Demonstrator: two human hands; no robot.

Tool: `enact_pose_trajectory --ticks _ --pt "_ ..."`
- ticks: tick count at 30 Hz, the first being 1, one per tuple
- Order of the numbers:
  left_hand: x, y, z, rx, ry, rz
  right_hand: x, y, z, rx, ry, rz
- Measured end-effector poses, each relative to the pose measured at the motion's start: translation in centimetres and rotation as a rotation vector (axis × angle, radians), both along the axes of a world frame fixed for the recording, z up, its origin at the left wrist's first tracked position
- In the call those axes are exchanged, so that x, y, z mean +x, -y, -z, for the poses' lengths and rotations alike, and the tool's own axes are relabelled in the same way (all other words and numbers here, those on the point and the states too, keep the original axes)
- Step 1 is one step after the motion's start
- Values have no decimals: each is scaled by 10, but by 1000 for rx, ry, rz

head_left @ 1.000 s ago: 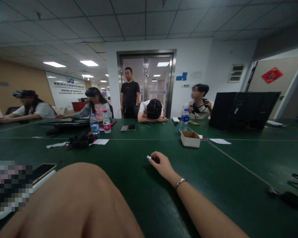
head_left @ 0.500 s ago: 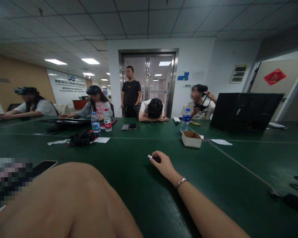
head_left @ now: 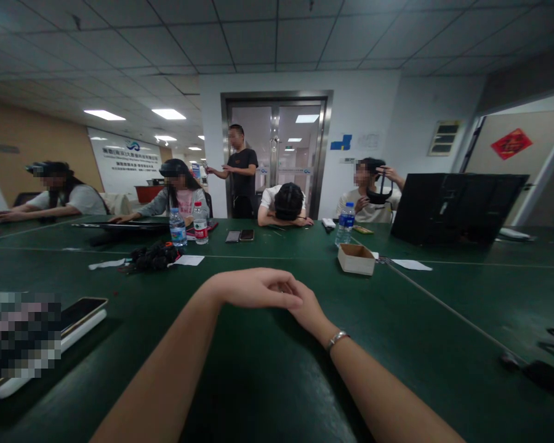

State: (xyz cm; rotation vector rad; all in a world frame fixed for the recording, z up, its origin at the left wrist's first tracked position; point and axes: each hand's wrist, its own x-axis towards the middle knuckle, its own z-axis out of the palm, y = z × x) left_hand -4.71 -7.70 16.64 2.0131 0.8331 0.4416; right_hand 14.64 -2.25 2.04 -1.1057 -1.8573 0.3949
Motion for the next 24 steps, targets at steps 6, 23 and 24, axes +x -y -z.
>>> enact_pose_trajectory --ticks 6,23,24 --pt "39 -61 104 235 22 -531 1 3 -6 26 60 -18" --pt "36 -71 146 -55 371 -496 2 3 -4 20 123 8" --pt "36 -71 145 -57 379 -492 2 2 -3 17 123 7"
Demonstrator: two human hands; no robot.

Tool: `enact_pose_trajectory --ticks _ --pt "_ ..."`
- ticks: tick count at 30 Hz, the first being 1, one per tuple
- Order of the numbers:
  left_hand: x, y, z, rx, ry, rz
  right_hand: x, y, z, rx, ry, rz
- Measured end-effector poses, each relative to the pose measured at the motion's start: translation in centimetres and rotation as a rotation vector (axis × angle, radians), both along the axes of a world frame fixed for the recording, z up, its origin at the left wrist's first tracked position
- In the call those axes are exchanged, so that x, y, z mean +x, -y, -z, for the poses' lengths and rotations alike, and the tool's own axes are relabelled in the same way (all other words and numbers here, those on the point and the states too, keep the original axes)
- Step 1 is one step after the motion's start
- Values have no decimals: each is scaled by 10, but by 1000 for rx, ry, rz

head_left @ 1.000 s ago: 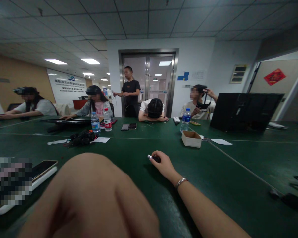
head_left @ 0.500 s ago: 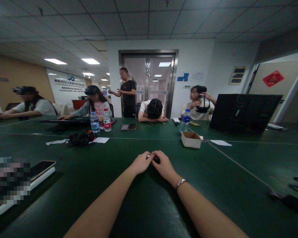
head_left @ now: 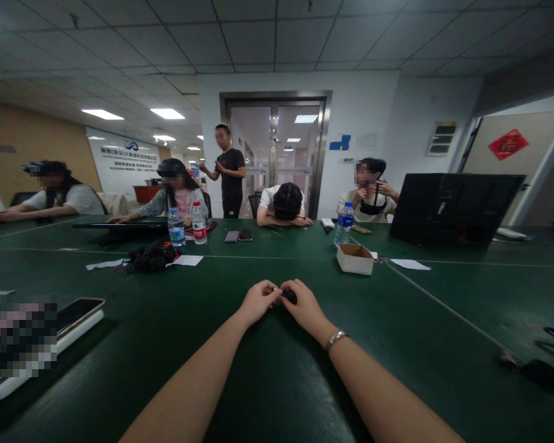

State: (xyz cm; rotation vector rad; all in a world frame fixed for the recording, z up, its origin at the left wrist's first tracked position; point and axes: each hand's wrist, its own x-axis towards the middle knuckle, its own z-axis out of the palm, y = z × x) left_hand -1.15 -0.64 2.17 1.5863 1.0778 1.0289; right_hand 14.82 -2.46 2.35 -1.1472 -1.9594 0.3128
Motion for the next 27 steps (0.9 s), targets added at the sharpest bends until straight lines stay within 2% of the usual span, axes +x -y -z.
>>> enact_pose_trajectory --ticks 15,20,27 --pt "-6 1 -6 -69 100 46 1 -4 5 -20 -36 19" --pt "-9 2 -7 -85 162 59 1 -2 0 6 -13 -8" --pt "-9 -4 -1 -86 185 33 0 -2 1 13 -20 -5"
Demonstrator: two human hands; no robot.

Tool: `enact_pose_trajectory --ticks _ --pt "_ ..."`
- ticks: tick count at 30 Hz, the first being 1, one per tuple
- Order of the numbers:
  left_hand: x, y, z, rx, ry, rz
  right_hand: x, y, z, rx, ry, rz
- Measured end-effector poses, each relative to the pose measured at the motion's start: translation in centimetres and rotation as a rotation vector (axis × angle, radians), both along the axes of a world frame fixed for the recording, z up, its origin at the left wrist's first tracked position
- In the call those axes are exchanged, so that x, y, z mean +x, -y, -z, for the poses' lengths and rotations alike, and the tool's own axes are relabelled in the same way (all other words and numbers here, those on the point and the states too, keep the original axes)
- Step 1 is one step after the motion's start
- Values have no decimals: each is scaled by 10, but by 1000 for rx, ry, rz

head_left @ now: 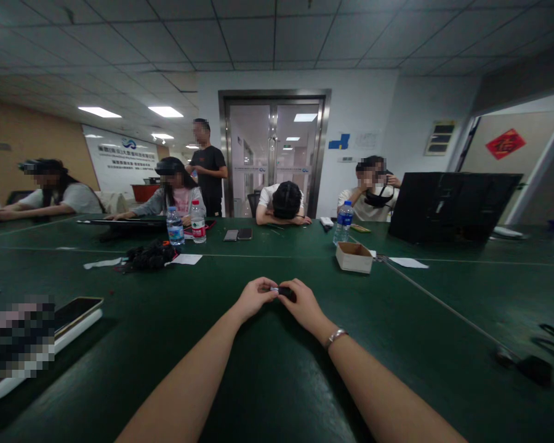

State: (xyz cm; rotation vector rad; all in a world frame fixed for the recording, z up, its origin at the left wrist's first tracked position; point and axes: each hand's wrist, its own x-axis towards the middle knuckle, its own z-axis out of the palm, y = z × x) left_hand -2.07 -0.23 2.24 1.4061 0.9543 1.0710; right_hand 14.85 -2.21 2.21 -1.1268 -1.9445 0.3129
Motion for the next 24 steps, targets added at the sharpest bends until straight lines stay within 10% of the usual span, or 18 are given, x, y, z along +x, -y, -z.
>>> enact_pose_trajectory --ticks 24 --pt "-1 4 -3 40 -11 -3 1 -8 6 -288 -279 -19"
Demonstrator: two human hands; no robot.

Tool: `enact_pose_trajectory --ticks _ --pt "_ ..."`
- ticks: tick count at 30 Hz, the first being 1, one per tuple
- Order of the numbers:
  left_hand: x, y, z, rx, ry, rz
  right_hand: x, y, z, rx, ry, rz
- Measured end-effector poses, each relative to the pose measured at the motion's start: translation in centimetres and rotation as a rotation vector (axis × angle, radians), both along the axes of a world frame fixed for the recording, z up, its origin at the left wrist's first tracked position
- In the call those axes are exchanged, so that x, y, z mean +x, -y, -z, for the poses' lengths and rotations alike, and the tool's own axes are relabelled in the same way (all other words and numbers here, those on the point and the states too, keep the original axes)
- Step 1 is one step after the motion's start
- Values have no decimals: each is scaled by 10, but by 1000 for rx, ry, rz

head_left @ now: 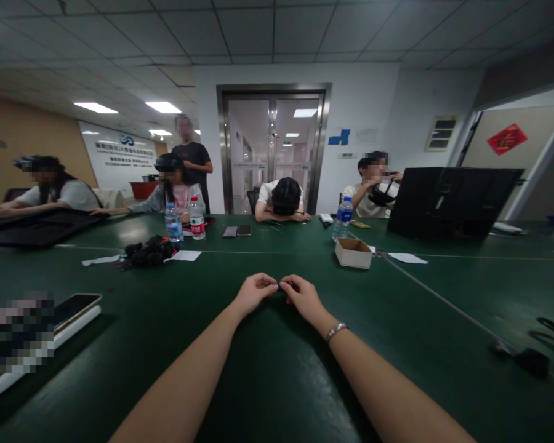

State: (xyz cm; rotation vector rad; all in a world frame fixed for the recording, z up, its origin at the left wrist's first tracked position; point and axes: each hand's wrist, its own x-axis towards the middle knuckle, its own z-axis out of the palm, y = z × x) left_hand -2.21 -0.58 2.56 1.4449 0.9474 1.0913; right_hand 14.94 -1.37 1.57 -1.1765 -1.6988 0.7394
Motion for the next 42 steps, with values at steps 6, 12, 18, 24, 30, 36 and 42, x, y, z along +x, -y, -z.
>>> enact_pose_trajectory --ticks 6,12,18,24,30,36,42 --pt "3 -3 1 -81 29 -68 0 0 3 31 -17 -5" --pt "4 -2 -5 -114 -14 -87 0 2 2 185 111 31" --pt "7 -7 -1 -151 -65 -154 -4 9 -3 305 211 10" --pt "6 -4 -3 -63 -19 -109 -4 11 -7 297 228 32" --pt "3 4 -8 -38 31 -25 -2 7 -5 286 227 57" --pt "7 -3 -1 -115 -79 -85 -2 6 -3 272 259 80" --pt "5 1 -4 -7 -52 -39 -2 6 -1 290 257 72"
